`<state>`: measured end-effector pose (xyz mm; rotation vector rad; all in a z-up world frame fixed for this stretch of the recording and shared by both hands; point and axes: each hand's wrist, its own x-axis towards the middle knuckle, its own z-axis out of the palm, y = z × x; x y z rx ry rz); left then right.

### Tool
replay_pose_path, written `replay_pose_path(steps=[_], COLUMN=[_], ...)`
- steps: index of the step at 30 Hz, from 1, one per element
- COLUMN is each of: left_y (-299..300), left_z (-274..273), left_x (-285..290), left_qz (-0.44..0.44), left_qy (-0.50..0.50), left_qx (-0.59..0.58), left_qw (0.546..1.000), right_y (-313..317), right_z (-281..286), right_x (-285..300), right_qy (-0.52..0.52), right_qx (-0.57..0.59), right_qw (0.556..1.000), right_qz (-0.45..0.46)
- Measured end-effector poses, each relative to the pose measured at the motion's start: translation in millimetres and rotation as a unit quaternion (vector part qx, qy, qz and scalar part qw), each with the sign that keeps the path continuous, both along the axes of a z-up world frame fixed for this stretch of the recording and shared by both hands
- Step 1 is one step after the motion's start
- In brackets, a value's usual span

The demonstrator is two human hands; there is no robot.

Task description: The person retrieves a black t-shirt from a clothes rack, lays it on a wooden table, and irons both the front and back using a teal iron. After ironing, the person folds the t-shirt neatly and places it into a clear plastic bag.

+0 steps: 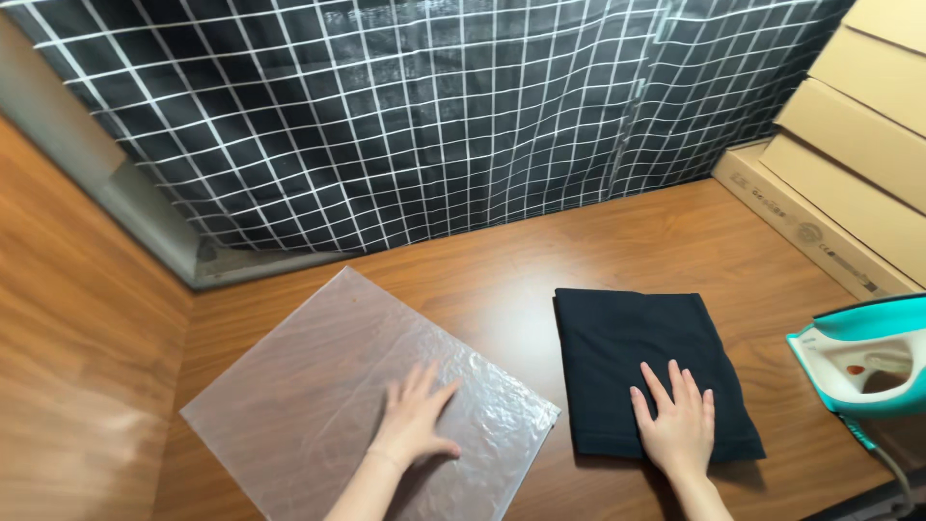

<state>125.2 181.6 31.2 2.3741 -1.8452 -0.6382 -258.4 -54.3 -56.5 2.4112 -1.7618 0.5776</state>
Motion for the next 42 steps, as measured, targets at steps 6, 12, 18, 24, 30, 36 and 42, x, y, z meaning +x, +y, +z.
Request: replay_pose_path(steps=[6,12,18,24,30,36,42], left_y=[5.9,-44.1,-81.1,-60.0,-8.0,-0.4,6.8], left_z=[11.2,-28.4,-78.7,-54.7,-27.7,-28.6,-37.7], left_x=[-12.6,-25.9,6.3,-14.1,-106.2,-126.7,-133.3], left_qz=[0.153,0.263,0.369,0.197,-0.043,-0.101,-0.108], left_qy=[-0.009,-0.067,-0.100,-0.044,0.103,0.141,0.068], left_qx=[0.067,0.022,-0.062,-0.239,-0.237,-0.219,-0.315], left_qw=[0.986,0.962,0.922,0.950,0.965,0.960,0.940], right_y=[1.6,3.0,25.1,39.3,40.4,40.4,38.4], right_z=[3.4,3.6,16.1,28.2,40.4,35.7,33.6], right_x=[-3.3,-12.3,-33.4,-34.1,-36.3,-36.4,-37.7], right_qy=[-0.010,-0.002,-0.014,-0.040,-0.043,-0.056,-0.069], right_qx=[-0.032,-0.052,-0.043,-0.034,-0.008,-0.016,-0.012], right_qw=[0.999,0.997,0.995,0.992,0.990,0.990,0.989], right_qz=[0.015,0.051,0.094,0.116,0.136,0.129,0.129])
